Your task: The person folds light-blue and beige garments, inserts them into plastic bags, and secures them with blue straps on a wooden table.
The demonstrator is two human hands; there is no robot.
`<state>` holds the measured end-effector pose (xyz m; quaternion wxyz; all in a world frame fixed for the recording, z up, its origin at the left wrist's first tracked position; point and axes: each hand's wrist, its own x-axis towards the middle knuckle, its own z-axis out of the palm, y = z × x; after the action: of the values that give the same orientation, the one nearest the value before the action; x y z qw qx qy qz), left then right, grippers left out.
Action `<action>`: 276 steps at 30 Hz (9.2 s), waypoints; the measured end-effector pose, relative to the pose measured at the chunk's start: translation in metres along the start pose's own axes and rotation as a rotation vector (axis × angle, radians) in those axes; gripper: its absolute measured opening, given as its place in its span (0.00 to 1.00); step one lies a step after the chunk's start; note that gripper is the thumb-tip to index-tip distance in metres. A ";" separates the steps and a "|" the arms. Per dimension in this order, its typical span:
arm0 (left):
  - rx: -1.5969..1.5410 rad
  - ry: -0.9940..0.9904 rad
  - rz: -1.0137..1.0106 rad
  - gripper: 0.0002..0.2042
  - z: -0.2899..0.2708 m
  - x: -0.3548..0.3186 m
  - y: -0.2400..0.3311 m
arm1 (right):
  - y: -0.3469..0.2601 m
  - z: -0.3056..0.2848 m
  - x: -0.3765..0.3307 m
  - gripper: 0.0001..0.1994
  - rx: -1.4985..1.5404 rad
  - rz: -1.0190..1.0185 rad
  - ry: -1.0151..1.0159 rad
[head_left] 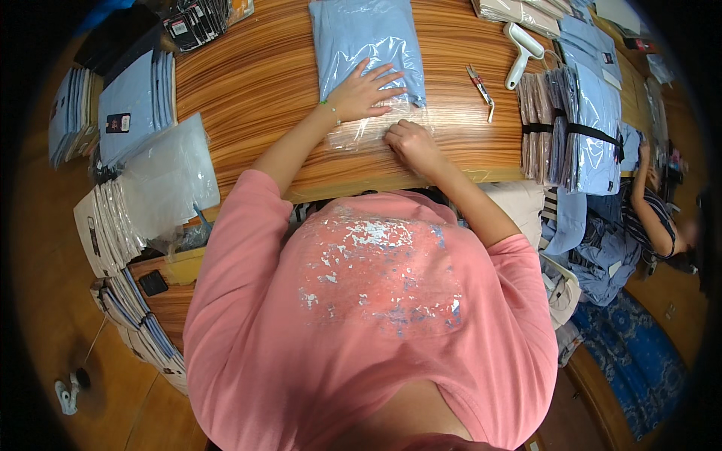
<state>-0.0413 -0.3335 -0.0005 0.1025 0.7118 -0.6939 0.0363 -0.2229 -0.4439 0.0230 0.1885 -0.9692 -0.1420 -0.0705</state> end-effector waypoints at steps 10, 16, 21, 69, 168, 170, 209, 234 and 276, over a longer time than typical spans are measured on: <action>0.032 -0.022 -0.043 0.27 0.003 0.001 0.000 | -0.020 -0.010 -0.010 0.07 -0.086 0.001 0.133; 0.027 -0.021 -0.045 0.27 0.004 0.001 -0.001 | -0.023 -0.008 -0.021 0.09 -0.095 -0.044 0.126; 0.026 -0.019 -0.025 0.27 0.003 0.002 -0.001 | -0.026 0.004 -0.033 0.11 -0.070 -0.001 0.095; -0.948 -0.096 -0.199 0.17 -0.040 -0.037 0.078 | 0.090 -0.024 -0.041 0.17 -0.007 0.056 0.243; -0.041 0.403 -1.116 0.13 -0.012 -0.037 -0.015 | 0.095 -0.005 0.070 0.07 -0.205 0.705 0.444; -0.050 0.271 -1.086 0.16 -0.012 -0.043 -0.008 | 0.100 -0.001 0.066 0.09 -0.209 0.724 0.490; -0.519 0.611 -1.071 0.13 -0.120 0.038 -0.105 | 0.165 -0.115 0.179 0.12 -0.008 0.265 0.413; -0.052 0.419 -1.184 0.18 0.007 0.084 -0.089 | 0.125 0.026 0.219 0.18 -0.010 0.549 0.363; -0.149 0.129 -1.088 0.42 -0.009 -0.023 0.059 | 0.057 0.013 0.068 0.32 -0.064 0.332 -0.013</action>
<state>-0.0998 -0.3105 0.0092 0.1988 0.9549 -0.2190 -0.0276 -0.1399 -0.4722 0.0045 0.1658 -0.9853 0.0213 -0.0367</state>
